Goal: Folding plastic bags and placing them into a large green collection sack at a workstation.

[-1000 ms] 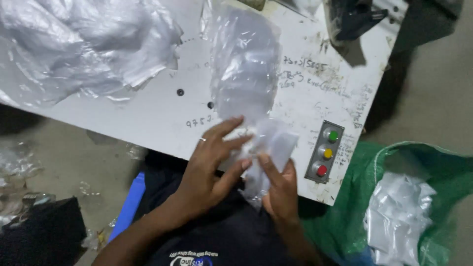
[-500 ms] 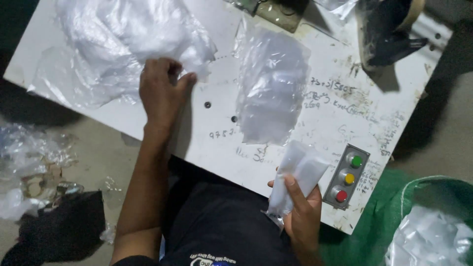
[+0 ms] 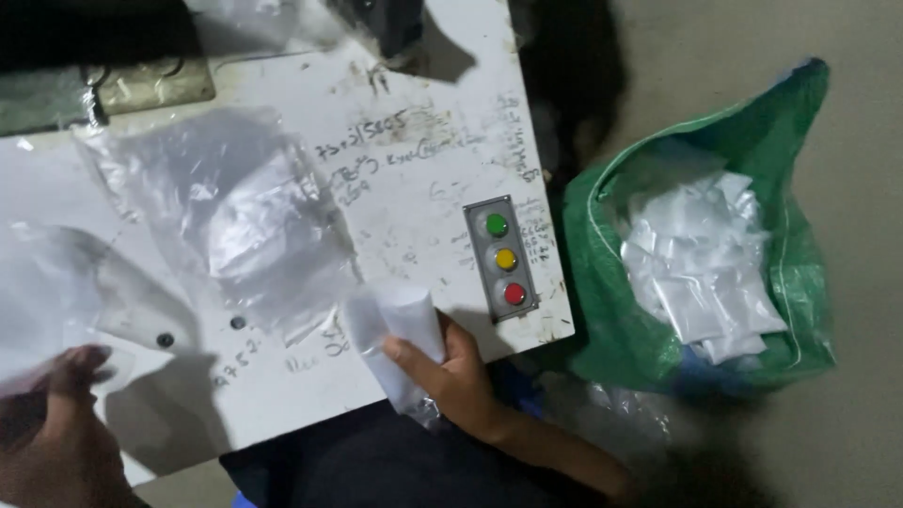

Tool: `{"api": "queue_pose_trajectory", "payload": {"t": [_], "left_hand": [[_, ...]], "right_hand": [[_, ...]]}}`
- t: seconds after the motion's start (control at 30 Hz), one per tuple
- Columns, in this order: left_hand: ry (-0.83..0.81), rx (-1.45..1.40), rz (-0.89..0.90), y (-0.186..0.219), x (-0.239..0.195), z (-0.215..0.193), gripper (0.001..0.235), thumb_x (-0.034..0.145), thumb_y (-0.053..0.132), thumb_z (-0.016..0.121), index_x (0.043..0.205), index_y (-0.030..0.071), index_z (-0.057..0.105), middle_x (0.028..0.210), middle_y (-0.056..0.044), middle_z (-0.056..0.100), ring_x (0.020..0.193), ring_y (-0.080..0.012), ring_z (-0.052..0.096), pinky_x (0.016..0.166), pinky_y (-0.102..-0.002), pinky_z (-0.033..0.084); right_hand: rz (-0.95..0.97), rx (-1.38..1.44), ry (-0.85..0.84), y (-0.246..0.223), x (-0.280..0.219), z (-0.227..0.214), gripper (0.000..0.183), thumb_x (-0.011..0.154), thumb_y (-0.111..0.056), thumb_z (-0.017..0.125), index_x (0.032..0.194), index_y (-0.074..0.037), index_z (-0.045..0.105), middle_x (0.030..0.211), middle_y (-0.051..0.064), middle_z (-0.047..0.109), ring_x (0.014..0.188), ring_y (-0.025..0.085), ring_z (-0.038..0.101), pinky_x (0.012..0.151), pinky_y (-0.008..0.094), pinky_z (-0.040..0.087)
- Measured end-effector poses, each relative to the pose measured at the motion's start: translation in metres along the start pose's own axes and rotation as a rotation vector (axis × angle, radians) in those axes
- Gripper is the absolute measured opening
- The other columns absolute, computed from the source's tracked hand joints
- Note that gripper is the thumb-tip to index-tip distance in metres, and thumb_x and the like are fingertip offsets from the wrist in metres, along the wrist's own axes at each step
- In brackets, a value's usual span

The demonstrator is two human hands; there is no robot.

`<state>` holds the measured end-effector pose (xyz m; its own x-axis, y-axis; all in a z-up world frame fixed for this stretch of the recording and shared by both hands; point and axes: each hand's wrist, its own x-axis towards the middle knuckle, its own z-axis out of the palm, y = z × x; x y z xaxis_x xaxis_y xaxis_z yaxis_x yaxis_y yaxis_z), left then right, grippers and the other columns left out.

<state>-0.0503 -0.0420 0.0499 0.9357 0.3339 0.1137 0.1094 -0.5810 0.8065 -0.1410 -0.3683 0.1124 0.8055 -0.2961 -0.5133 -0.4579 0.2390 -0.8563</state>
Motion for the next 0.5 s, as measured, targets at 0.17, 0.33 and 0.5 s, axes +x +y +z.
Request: {"api": "queue_pose_trajectory", "payload": {"t": [0.17,0.33,0.5], "left_hand": [[-0.805,-0.342,-0.774,-0.183,0.093,-0.001,0.059,0.106,0.022,0.021,0.157,-0.002,0.037,0.159,-0.019,0.044,0.133,-0.0512,0.044,0.095,-0.056,0.025],[-0.044,-0.197,-0.131,0.050,-0.013,0.021,0.014,0.128,0.011,0.064,0.126,-0.002,0.068,0.113,-0.010,0.073,0.086,-0.0153,0.072,0.066,-0.019,0.050],[-0.582,-0.739,-0.421,-0.249,0.108,0.007,0.033,0.118,0.023,0.074,0.128,-0.009,0.068,0.130,-0.033,0.061,0.103,-0.0523,0.060,0.075,-0.057,0.054]], "right_hand": [[-0.223,-0.045,-0.168,-0.010,-0.002,-0.003,0.020,0.094,-0.024,0.072,0.105,-0.008,0.071,0.095,0.005,0.077,0.088,0.018,0.074,0.073,0.031,0.061],[-0.329,-0.051,-0.303,-0.019,0.001,-0.011,0.014,0.099,-0.022,0.068,0.101,-0.008,0.068,0.086,0.000,0.066,0.079,0.014,0.062,0.067,0.031,0.049],[-0.351,-0.038,-0.270,-0.020,0.008,-0.022,0.014,0.099,-0.020,0.070,0.099,-0.006,0.068,0.089,0.003,0.070,0.083,0.016,0.067,0.070,0.032,0.054]]}}
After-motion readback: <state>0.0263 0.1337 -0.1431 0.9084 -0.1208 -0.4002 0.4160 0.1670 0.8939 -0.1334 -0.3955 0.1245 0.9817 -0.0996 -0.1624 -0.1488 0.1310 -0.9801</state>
